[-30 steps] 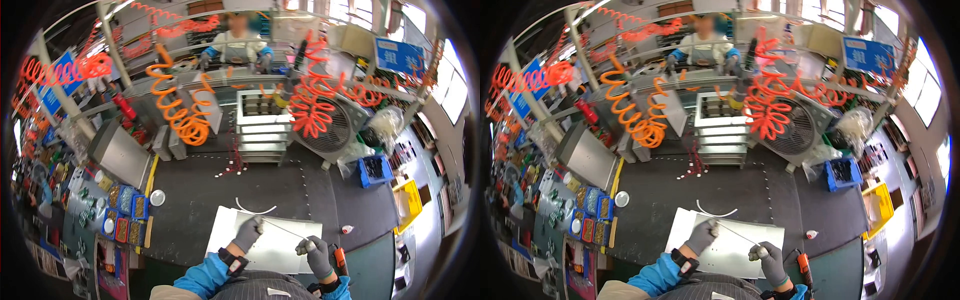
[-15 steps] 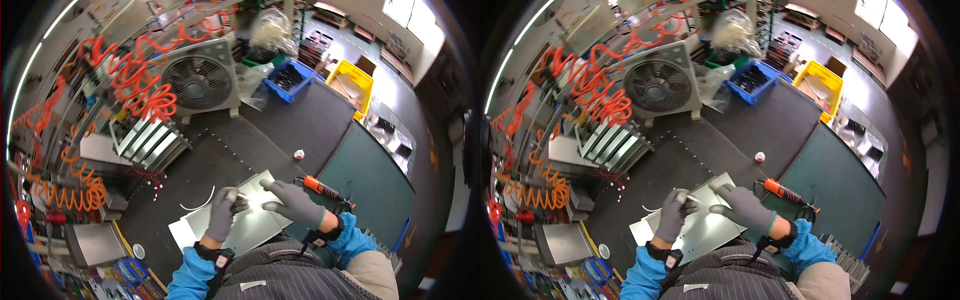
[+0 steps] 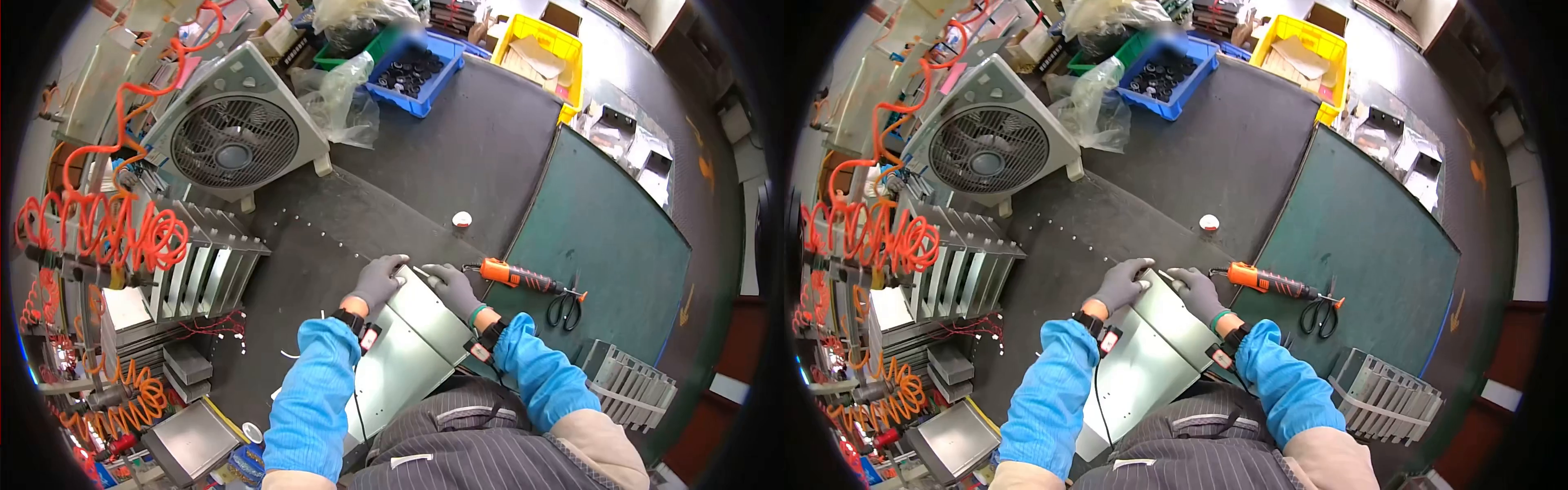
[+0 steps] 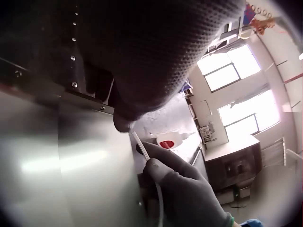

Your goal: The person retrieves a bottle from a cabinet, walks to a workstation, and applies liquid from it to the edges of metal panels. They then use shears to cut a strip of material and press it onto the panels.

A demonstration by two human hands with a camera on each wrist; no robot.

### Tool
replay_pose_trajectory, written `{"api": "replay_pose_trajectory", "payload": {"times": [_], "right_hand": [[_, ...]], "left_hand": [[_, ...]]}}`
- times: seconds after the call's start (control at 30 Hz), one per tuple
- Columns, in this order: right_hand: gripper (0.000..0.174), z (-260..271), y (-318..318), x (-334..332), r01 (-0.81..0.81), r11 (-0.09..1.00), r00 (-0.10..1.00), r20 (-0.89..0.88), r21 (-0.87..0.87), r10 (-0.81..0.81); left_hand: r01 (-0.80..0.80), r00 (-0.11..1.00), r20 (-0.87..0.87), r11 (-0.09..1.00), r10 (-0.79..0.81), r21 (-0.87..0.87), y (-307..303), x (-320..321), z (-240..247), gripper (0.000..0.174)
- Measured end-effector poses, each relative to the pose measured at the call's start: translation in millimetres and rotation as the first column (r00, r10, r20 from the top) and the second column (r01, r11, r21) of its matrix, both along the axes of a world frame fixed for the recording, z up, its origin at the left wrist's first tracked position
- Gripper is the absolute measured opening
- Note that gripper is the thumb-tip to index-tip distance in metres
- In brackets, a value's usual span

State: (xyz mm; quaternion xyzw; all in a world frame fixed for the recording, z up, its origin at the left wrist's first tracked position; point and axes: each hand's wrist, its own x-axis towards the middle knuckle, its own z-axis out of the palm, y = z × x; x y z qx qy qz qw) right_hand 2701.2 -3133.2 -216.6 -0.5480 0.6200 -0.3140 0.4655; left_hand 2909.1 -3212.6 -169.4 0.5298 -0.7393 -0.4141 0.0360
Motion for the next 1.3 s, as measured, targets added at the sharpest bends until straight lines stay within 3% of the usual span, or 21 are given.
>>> {"api": "replay_pose_trajectory", "payload": {"times": [0.07,0.13,0.27,0.53,0.6,1.03,1.3], "right_hand": [[0.029,-9,1,2,-0.008,1.000,0.998,0.057,0.024,0.006],[0.030,-11,0,5,-0.004,1.000,0.995,0.099,0.025,0.001],[0.033,-15,0,7,0.003,1.000,0.991,0.133,0.023,-0.006],[0.033,-17,0,12,0.008,0.998,0.995,0.099,-0.070,-0.001],[0.032,-9,-4,13,-0.017,0.995,1.000,0.001,-0.098,0.017],[0.030,1,-15,10,-0.069,0.997,0.993,-0.094,-0.037,0.065],[0.028,-1,-14,19,-0.054,0.998,0.995,-0.083,-0.031,0.051]], "left_hand": [[0.055,0.995,0.076,0.997,-0.059,0.048,-8,-3,-1,0.044],[-0.002,0.998,-0.057,0.976,0.015,0.218,-12,-3,-4,0.044],[-0.020,0.992,-0.109,0.945,0.059,0.328,-16,-1,-6,0.045],[-0.006,0.992,-0.120,0.951,0.046,0.308,-16,-2,-3,0.045],[0.011,0.988,-0.149,0.963,0.031,0.271,-14,-1,-4,0.043],[-0.017,0.979,-0.182,0.925,0.093,0.381,-20,-1,-3,0.035],[0.009,0.981,-0.189,0.966,0.042,0.258,-15,1,-5,0.031]]}}
